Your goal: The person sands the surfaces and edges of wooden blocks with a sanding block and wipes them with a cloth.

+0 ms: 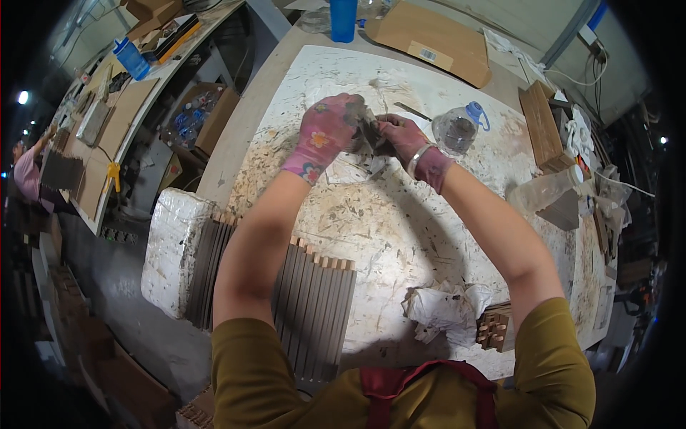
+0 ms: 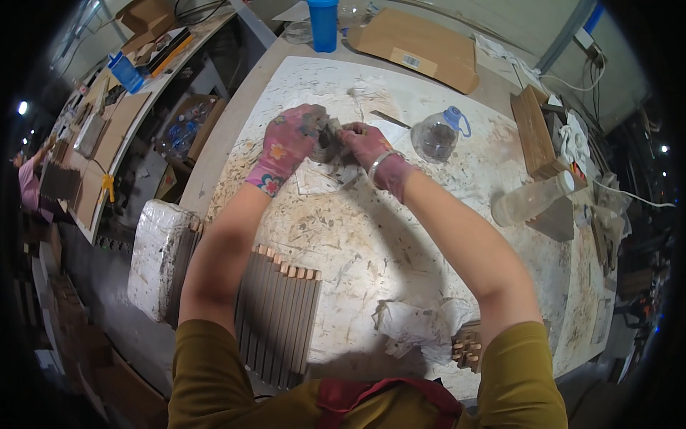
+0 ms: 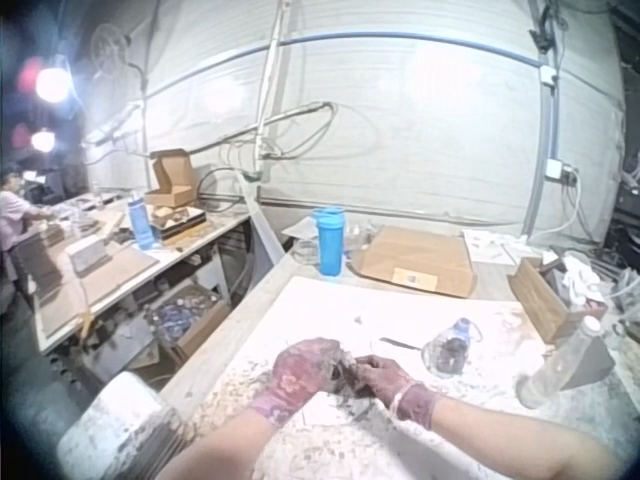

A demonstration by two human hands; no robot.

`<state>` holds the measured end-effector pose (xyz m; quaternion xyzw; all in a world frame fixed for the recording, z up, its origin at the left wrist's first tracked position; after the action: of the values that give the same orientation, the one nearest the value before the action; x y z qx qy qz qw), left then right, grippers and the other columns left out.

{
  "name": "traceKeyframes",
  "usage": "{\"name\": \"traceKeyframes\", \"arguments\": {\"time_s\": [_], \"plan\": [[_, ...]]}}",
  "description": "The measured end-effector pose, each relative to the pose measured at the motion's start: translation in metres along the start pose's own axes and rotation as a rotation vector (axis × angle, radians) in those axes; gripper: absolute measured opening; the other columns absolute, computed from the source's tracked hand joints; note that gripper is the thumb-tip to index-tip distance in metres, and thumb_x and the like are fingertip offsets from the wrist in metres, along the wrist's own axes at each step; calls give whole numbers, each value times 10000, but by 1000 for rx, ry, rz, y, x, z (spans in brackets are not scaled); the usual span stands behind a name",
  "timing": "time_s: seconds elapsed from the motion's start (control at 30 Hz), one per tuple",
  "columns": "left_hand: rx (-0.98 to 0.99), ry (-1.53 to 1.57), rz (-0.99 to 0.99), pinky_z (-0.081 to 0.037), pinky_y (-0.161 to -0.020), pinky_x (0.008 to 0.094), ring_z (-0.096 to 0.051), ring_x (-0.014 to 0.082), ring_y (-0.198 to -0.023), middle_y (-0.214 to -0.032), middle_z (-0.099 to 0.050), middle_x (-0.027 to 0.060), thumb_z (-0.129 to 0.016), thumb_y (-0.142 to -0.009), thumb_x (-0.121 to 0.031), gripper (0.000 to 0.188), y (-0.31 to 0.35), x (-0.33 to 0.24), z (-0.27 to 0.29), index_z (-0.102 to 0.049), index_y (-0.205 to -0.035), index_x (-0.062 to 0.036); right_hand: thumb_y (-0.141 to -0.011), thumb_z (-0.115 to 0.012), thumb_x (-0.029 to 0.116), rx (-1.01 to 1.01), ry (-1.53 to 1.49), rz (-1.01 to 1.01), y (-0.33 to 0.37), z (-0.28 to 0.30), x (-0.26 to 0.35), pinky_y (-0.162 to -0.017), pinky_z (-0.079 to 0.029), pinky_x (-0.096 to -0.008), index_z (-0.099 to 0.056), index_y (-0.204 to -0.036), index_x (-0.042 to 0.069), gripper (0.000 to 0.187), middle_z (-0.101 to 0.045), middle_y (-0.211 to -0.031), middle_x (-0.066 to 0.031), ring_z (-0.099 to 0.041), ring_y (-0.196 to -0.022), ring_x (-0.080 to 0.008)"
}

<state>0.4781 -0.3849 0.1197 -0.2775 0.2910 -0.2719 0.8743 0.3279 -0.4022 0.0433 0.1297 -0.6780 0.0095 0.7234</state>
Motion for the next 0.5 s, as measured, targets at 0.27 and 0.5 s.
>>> {"name": "traceKeyframes", "arguments": {"time_s": [0.27, 0.5], "plan": [[36, 320, 615, -510, -690, 267, -620, 120, -811, -916, -667, 17, -573, -921, -21, 115, 30, 106, -28, -637, -995, -82, -990, -540, 257, 250, -579, -352, 6, 15, -38, -701, -556, -310, -593, -1164, 57, 270, -651, -1039, -84, -643, -852, -173], [162, 269, 716, -502, -659, 302, -642, 125, -796, -835, -675, 61, -578, -878, -22, 74, 19, 80, -33, -592, -946, -46, -906, -604, 209, -3, 900, 549, 4, -4, 25, -849, -513, -442, -577, -1233, 178, 330, -573, -1172, -157, -620, -1013, -367]]}}
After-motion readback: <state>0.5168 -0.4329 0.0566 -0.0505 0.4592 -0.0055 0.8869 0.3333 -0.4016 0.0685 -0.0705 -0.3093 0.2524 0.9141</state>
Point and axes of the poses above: each hand's wrist, its own y-axis away from the middle knuckle, its own z-axis out of the back of the hand, x = y × z, the point moved 8 cm from there along -y, towards the middle knuckle
